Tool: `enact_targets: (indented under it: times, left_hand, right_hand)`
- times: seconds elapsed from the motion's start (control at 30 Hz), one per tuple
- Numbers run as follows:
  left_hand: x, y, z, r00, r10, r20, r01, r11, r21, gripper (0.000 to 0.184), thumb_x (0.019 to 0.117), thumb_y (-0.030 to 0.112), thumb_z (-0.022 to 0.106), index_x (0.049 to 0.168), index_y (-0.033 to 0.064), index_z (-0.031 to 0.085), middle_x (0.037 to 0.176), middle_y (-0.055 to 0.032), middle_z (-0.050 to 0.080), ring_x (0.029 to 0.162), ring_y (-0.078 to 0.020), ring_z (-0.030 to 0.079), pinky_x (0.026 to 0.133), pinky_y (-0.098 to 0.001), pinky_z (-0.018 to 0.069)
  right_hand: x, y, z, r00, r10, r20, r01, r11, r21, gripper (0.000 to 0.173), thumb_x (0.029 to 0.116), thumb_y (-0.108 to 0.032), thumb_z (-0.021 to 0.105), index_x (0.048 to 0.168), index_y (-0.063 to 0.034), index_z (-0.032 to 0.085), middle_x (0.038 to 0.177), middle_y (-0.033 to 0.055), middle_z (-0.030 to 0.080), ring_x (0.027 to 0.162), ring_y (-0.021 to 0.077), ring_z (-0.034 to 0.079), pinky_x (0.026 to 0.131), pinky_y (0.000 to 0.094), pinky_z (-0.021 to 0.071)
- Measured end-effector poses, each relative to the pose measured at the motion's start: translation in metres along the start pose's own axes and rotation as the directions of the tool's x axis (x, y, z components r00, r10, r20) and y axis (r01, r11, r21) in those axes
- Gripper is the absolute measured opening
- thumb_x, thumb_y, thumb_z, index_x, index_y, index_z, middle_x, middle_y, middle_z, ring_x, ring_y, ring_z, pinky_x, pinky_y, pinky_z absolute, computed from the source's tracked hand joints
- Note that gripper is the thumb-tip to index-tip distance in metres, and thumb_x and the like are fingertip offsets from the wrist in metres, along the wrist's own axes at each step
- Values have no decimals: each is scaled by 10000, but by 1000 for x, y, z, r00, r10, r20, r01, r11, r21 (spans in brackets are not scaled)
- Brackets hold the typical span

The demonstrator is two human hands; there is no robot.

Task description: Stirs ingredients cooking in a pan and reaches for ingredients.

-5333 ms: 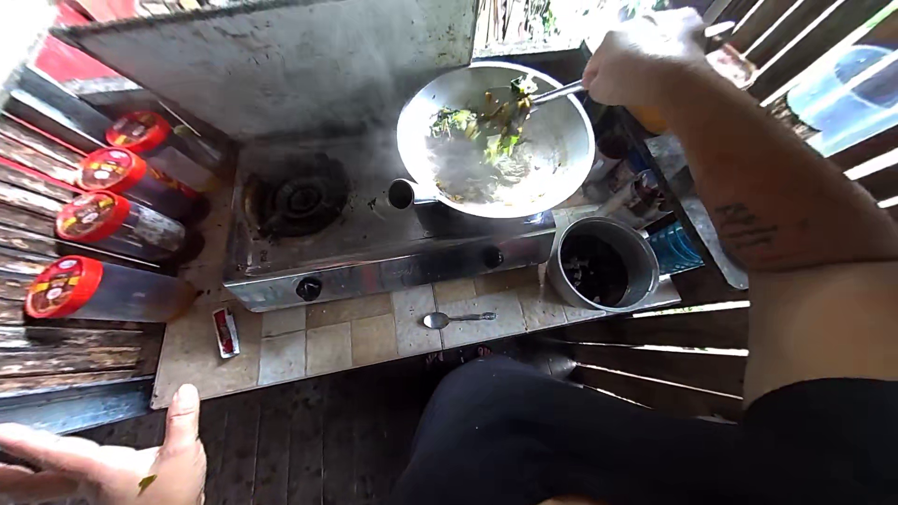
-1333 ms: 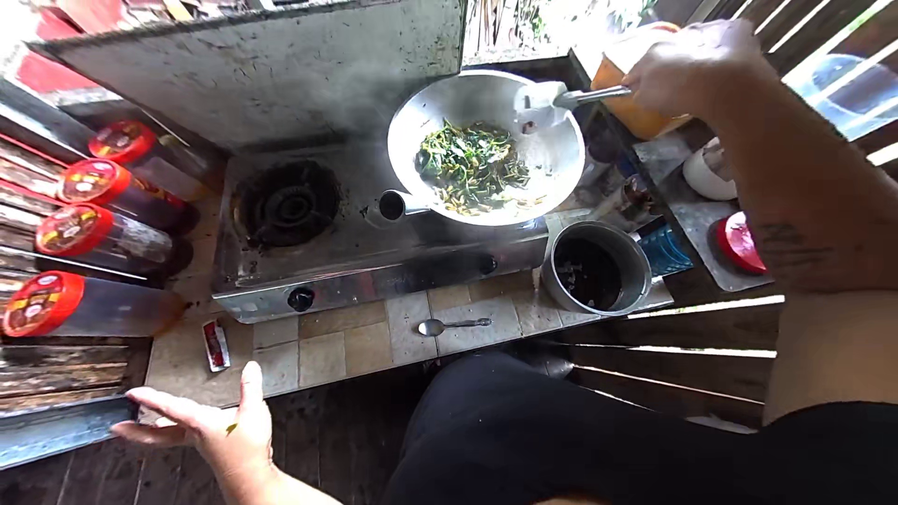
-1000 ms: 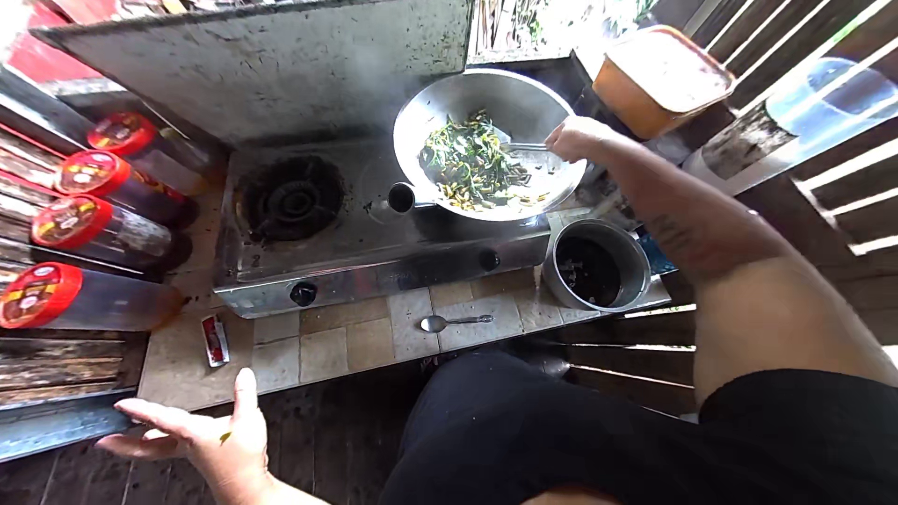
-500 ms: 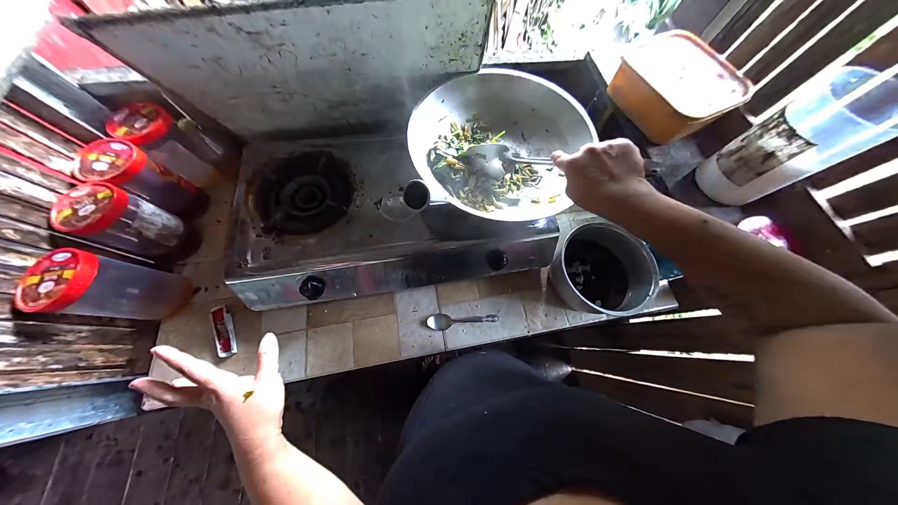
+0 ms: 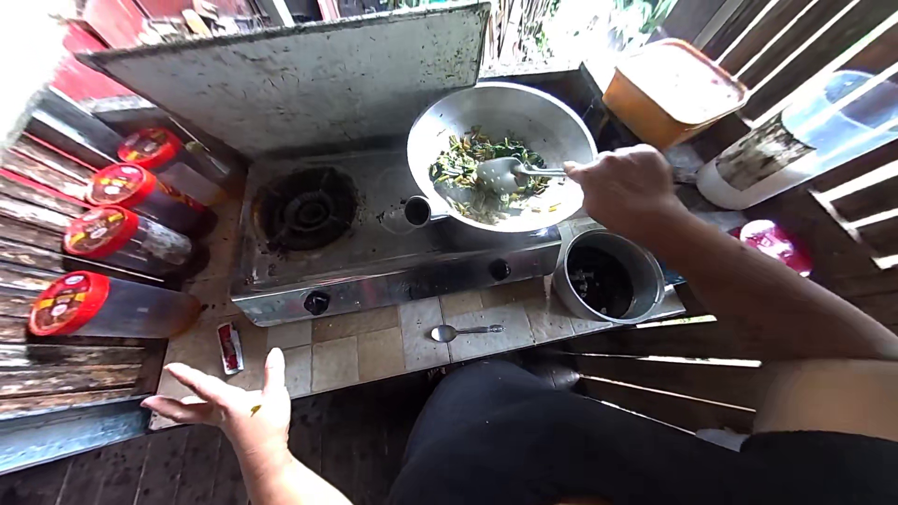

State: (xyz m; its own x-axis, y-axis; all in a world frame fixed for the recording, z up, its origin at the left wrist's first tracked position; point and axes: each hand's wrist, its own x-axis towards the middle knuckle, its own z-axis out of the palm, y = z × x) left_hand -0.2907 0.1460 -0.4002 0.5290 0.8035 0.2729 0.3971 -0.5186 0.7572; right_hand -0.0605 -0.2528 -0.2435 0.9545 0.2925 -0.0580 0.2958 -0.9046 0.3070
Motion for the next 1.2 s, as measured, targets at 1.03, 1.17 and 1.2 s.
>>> enact_targets:
  times: [1.03,1.17,1.2]
  left_hand:
    - [7,19,15,995,67,68,-64,997,-35,1071,862,269,795,1608,-72,107,1623,-402,-114,1529,-533,7,1246,-471,195]
    - [5,23,18,994,59,88,-53,996,-70,1086,868,284,787,1618,-52,78,1632,-382,-129,1537,-510,-6,1246,-479,194]
    - [6,23,17,995,57,86,-52,997,-65,1089,870,287,787,1619,-50,72,1632,-382,-128,1538,-508,-10,1247,-476,191]
  right_hand:
    - [6,-10,-24,996,61,-63,-51,986,161,291,997,-17,500,1162,-76,732,926,257,714,892,482,694,691,629,483]
    - [47,-40,-1,992,66,107,-80,987,141,233,966,7,538,1124,-34,705,989,233,708,983,437,684,775,595,490]
    - [54,-36,2,990,84,117,-101,983,153,182,964,-2,552,1061,0,706,1002,250,706,999,455,680,781,617,493]
